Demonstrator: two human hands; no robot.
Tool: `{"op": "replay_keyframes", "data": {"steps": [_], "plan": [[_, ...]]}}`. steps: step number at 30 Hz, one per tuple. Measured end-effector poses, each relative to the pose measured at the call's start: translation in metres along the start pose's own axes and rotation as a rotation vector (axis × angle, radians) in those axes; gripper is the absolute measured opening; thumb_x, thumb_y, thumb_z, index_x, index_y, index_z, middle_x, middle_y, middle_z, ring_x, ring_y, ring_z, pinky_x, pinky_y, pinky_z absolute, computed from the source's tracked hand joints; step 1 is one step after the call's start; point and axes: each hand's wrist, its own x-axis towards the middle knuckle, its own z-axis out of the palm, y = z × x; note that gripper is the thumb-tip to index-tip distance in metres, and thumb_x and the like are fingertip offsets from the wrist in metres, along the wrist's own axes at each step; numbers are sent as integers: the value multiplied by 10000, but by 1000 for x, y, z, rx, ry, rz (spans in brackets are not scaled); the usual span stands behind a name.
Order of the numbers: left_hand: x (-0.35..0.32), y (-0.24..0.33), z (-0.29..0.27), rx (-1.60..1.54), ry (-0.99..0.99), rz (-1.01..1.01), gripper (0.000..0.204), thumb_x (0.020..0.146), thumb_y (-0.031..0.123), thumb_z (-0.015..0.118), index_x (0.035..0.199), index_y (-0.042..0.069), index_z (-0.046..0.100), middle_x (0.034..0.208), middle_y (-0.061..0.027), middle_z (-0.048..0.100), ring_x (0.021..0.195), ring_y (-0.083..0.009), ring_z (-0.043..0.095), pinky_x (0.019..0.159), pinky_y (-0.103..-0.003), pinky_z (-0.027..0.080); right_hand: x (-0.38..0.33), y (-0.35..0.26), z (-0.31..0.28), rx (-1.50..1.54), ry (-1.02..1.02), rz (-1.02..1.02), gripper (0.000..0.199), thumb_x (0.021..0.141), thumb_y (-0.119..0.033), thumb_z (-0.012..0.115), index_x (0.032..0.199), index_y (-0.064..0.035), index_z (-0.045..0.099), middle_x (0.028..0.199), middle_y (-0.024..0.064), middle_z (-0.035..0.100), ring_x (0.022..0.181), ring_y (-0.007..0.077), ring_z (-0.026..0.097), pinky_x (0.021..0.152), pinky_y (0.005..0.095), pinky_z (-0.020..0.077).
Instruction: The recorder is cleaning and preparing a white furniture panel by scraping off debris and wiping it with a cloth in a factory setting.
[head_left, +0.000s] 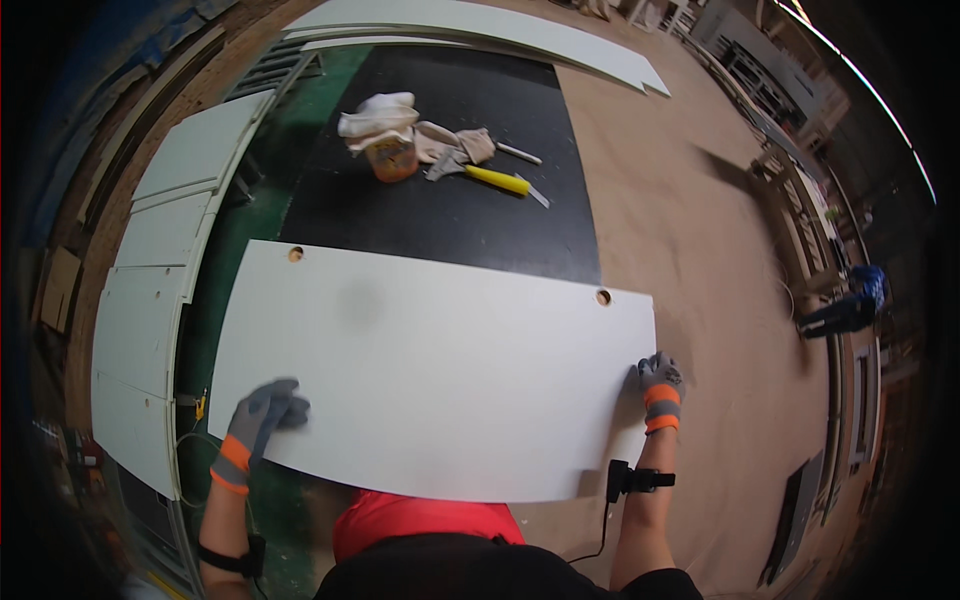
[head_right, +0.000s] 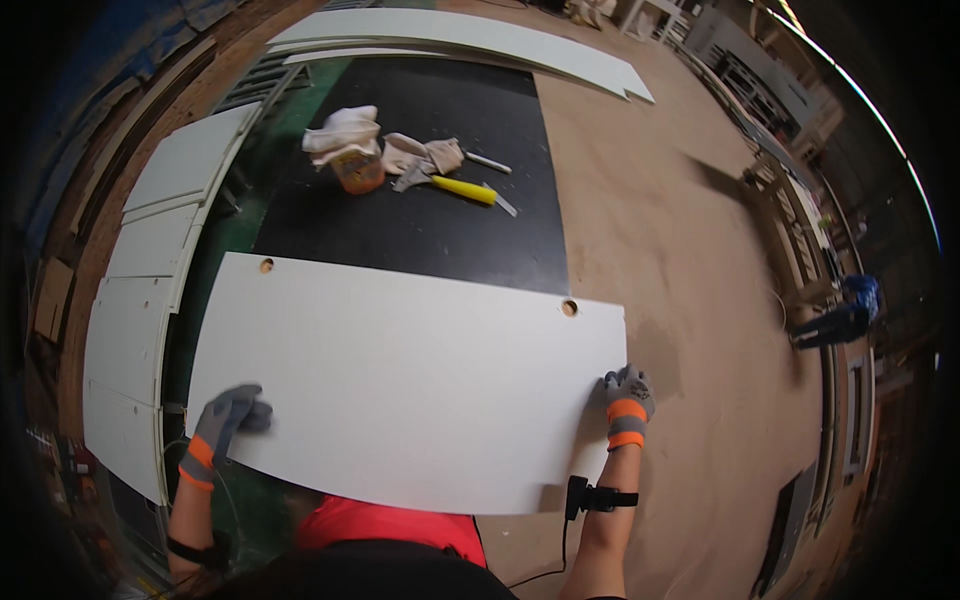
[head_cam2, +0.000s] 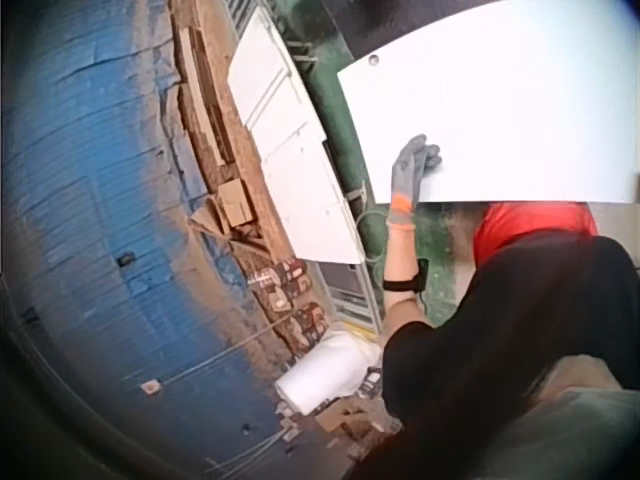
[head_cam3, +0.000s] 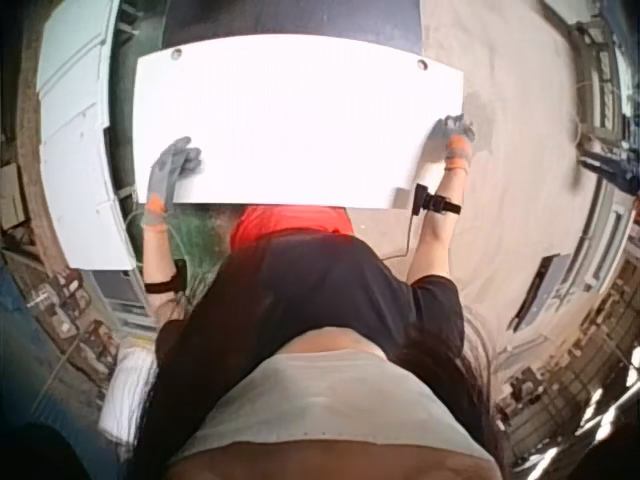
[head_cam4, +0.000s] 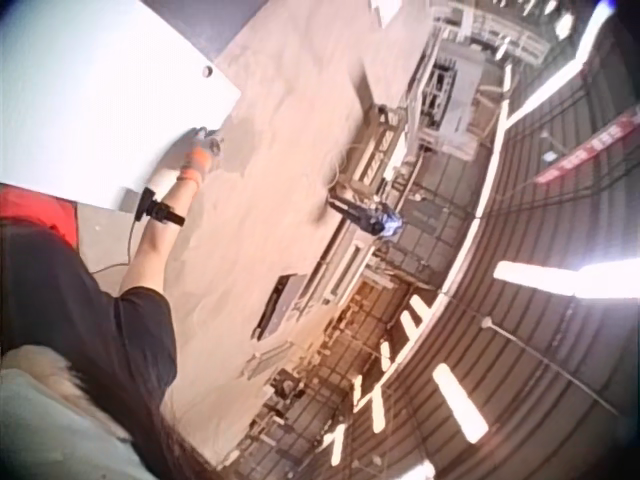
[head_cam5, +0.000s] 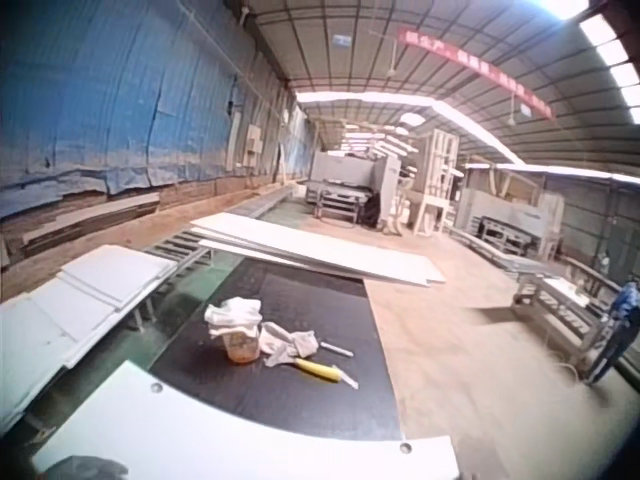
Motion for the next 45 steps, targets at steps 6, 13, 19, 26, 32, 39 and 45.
{"op": "replay_keyframes", "data": {"steps": [6, 13, 19, 26, 32, 39, 45], "plan": [[163, 24, -29, 645, 291, 507, 614, 903, 334, 627, 1391, 14, 438, 1322, -171, 531, 1210, -300, 530, 1029, -401, 429, 26, -202, -6, 279, 235, -635, 574, 837, -301, 662, 1344, -84, 502, 1356, 169, 511, 1191, 372, 525, 1002, 416, 434], [231, 14, 76, 1458, 131, 586, 701, 936, 499, 451, 1491, 98, 298, 1558, -201, 221, 1473, -348, 111, 1173, -567, 36, 123, -415, 15, 16, 447, -906, 715, 847, -388, 648, 1452, -129, 368, 1465, 140, 410, 1355, 331, 378, 1081, 504, 332], [231, 18, 67, 1306, 45, 547, 671, 940, 479, 441, 1483, 105, 314, 1565, -185, 224, 1480, -344, 77, 1170, -568, 11, 160, -466, 28, -164, 239, -769, 360, 860, -335, 579, 1187, -186, 561, 1151, 126, 633, 1092, 340, 587, 936, 484, 423], [235, 21, 66, 1281, 10, 534, 666, 938, 474, 442, 1479, 105, 325, 1562, -200, 219, 1477, -357, 75, 1165, -578, 4, 139, -433, 6, 23, 369, -1155, 168, 825, -172, 611, 977, -103, 597, 994, 161, 609, 899, 393, 589, 816, 473, 473], [232, 21, 61, 1254, -12, 472, 689, 931, 464, 461, 1481, 73, 322, 1566, -231, 175, 1477, -371, 39, 1153, -601, -17, 118, -452, -12, 840, 7, -559, 512, 820, -101, 668, 1277, 22, 473, 1030, 155, 636, 677, 175, 630, 497, 294, 512], [238, 23, 68, 1314, -31, 477, 705, 934, 494, 429, 1493, 83, 303, 1573, -225, 162, 1479, -373, 14, 1151, -594, -50, 166, -518, 40, 470, 388, -587, 812, 737, -197, 756, 1404, -7, 335, 1145, 295, 617, 1054, 409, 627, 895, 413, 500], [238, 29, 75, 1358, -25, 526, 708, 927, 501, 431, 1489, 85, 317, 1566, -216, 199, 1482, -358, 22, 1165, -578, -47, 155, -494, -34, 1213, 418, -446, 503, 786, -128, 695, 1223, 53, 525, 919, 148, 670, 712, 218, 663, 640, 324, 542]]}}
